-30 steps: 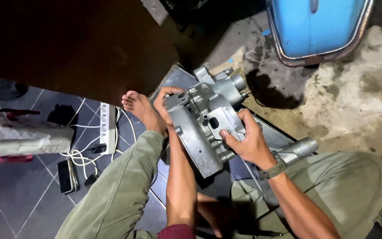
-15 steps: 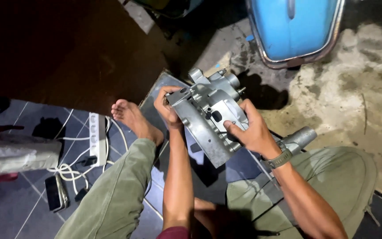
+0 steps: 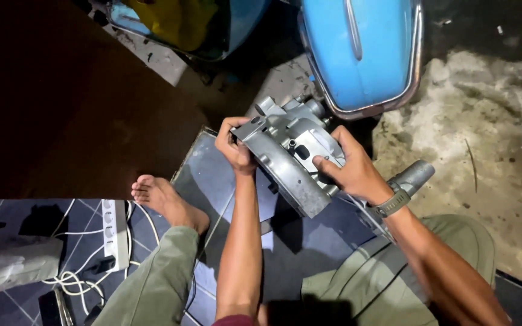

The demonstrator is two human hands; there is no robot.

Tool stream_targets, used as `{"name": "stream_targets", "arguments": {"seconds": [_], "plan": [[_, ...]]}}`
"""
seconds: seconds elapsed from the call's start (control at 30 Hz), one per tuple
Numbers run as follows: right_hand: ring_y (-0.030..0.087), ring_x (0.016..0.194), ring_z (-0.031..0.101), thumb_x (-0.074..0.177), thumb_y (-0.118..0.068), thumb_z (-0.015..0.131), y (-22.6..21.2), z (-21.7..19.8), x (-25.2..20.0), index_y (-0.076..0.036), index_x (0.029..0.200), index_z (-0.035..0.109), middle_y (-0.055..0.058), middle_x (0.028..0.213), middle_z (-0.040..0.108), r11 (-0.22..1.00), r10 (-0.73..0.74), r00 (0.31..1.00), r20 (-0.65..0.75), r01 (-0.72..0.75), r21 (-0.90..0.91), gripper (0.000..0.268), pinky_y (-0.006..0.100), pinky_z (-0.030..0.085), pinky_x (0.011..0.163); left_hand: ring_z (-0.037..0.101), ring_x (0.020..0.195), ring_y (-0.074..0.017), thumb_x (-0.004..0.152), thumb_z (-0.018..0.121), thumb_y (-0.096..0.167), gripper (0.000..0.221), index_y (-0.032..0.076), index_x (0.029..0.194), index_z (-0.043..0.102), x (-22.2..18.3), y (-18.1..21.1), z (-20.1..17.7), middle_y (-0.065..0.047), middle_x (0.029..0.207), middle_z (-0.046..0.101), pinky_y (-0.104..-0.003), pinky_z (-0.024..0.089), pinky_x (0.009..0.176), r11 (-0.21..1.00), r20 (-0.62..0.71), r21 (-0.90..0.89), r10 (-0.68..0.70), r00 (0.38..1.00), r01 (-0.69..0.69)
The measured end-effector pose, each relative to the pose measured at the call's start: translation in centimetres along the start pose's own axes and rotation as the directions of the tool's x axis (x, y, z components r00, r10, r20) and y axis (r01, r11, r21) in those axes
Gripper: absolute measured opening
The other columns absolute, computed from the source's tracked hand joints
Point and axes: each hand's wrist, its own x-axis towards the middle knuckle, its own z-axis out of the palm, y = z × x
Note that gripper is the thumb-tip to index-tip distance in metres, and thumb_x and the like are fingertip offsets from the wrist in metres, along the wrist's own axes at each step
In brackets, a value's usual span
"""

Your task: The person sits on the floor and uses a metal file to smooth the surface of a scooter engine casing. They then pick up a clutch assembly, separate the components, and use a screwdriver to adjust a small part within the clutch cover.

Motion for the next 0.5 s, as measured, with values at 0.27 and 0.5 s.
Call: {"name": "stream_targets", "arguments": {"seconds": [0.27,0.5], "plan": [[0.031,0.073,0.053,0.084,-0.032,0.080,1.2,-0.9,1.4,-0.009,0.104,0.053,0.016,0.077,0.051,1.000,0.008,1.000,0.018,-0.007,-0.005,0.040,0.043,0.044,0.069,0.054,0.061,-0.0115,0.078,0.057,0.088,0.082,0.006,0.086,0.069,0.4,1.0,1.1,-0.005,0.067,0.065,-0.025,0.048,0.058,0.998,0.036,-0.016,0.054,0.998,-0.053],[0.029,0.074,0.053,0.085,-0.032,0.078,2.6,-1.6,2.2,-0.010,0.104,0.054,0.015,0.077,0.052,1.000,0.011,1.000,0.012,-0.011,-0.010,0.038,0.042,0.044,0.070,0.054,0.061,-0.0119,0.080,0.057,0.087,0.081,0.007,0.086,0.070,0.6,1.0,2.7,-0.005,0.067,0.062,-0.025,0.048,0.059,0.998,0.035,0.004,0.068,0.997,-0.068]]}}
